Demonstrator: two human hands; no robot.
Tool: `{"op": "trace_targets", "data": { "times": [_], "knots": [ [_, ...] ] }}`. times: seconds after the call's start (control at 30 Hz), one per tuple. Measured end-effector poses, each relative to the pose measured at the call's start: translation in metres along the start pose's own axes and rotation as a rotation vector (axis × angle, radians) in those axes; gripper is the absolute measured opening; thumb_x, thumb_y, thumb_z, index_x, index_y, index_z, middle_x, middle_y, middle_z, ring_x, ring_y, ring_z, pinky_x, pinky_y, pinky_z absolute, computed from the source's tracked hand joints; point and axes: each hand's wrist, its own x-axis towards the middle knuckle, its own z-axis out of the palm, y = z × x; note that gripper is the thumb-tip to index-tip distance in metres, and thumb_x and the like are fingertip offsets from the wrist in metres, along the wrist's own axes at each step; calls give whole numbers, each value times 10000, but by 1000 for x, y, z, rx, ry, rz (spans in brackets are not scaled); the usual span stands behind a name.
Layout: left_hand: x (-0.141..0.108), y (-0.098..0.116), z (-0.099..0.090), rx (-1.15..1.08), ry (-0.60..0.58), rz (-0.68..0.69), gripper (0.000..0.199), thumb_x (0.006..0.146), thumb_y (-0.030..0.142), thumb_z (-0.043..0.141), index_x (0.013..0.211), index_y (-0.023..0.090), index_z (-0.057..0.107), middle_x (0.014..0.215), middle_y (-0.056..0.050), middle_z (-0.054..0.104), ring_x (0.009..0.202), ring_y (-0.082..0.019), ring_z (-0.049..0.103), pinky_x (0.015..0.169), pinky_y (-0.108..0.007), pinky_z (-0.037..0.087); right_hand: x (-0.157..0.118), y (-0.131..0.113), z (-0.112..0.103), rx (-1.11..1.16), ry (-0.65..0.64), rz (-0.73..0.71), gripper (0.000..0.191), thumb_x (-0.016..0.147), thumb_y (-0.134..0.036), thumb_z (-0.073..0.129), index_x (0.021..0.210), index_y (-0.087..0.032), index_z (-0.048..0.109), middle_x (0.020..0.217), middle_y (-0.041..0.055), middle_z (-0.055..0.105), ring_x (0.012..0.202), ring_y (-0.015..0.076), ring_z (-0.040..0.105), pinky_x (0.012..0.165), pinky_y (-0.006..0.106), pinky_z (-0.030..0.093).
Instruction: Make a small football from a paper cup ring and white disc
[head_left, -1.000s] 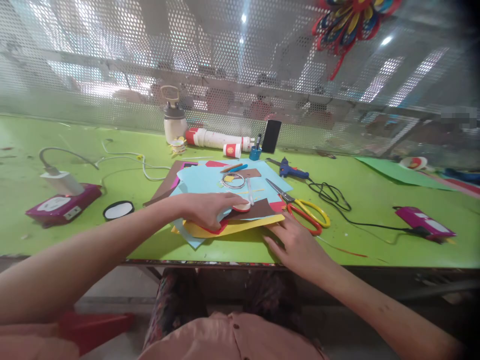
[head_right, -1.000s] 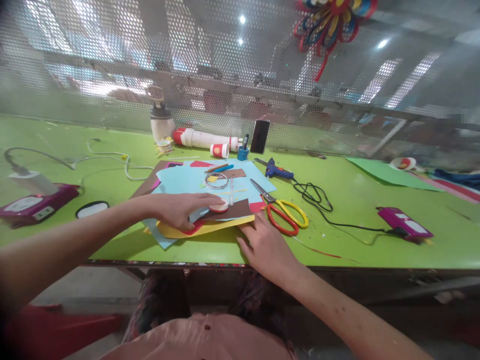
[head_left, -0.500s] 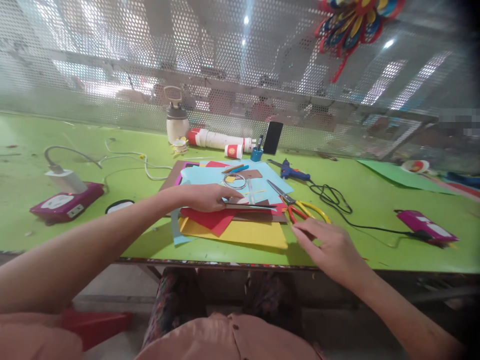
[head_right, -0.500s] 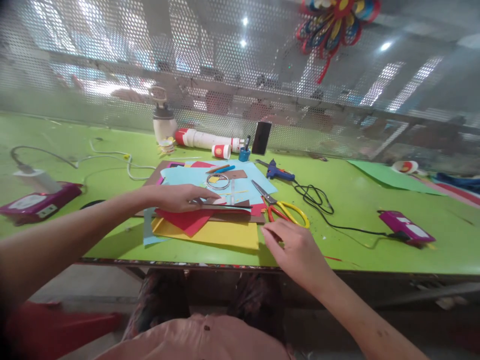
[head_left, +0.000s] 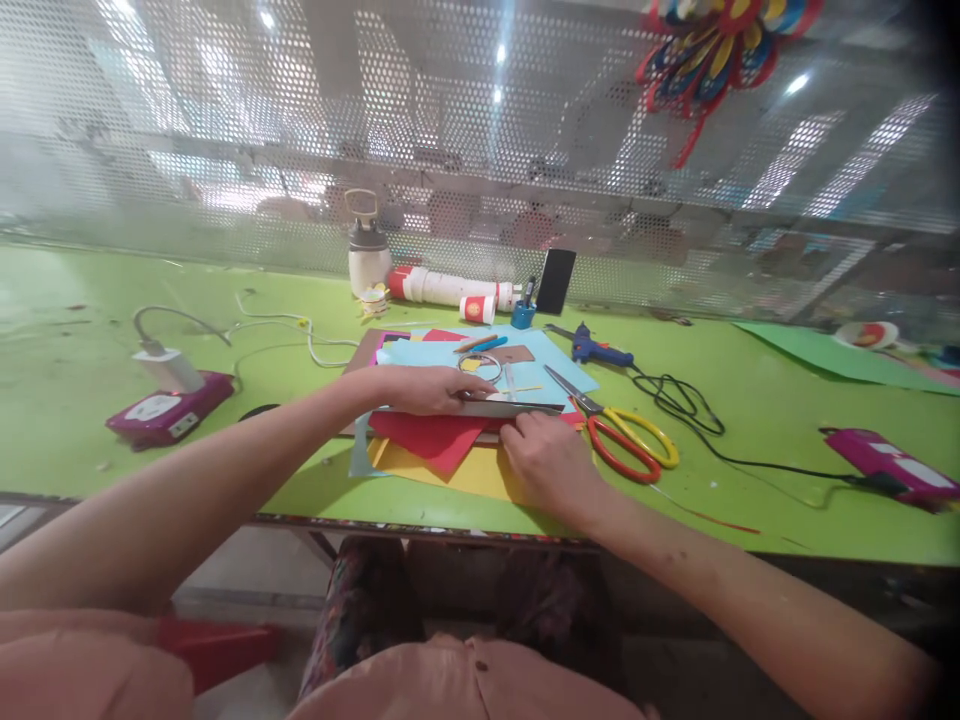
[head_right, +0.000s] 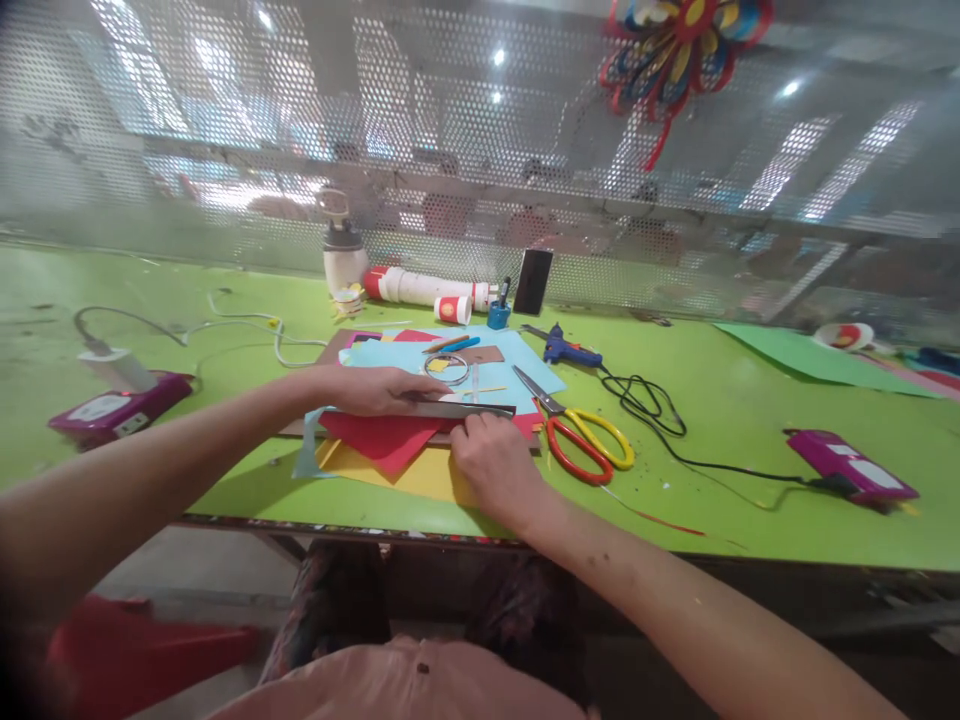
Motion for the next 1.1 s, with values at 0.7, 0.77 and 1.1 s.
{"op": "trace_targets", "data": {
  "times": [0.7, 0.77, 1.1],
  "knots": [
    [-3, -5, 7, 59, 48, 8, 680, 857, 112, 468, 1513, 251, 358, 1541, -71, 466, 1338, -229, 501, 1089, -347, 404, 18, 28, -6, 38, -57, 153, 196, 937, -142, 533, 881, -134, 720, 812, 90, 670, 800, 230, 595, 664, 328, 349],
    [-3, -5, 7, 58, 51, 8, 666, 866, 124, 468, 1510, 254, 363, 1536, -66, 473, 1335, -225, 503, 1088, -342, 404, 8, 25, -12, 57, -46, 149, 210, 954, -151, 511, 981, -114, 715, 866, 109, 653, 868, 245, 584, 730, 333, 378],
    [2, -11, -2, 50, 50, 3, 583, 905, 193, 483, 1477, 285, 423, 1535, -34, 476, 1342, -225, 495, 1067, -324, 414, -24, -18, -36, 106, -197, -85, 71, 883, -202, 660, 852, -145, 688, 840, 95, 653, 832, 263, 551, 705, 365, 395]
  ]
}}
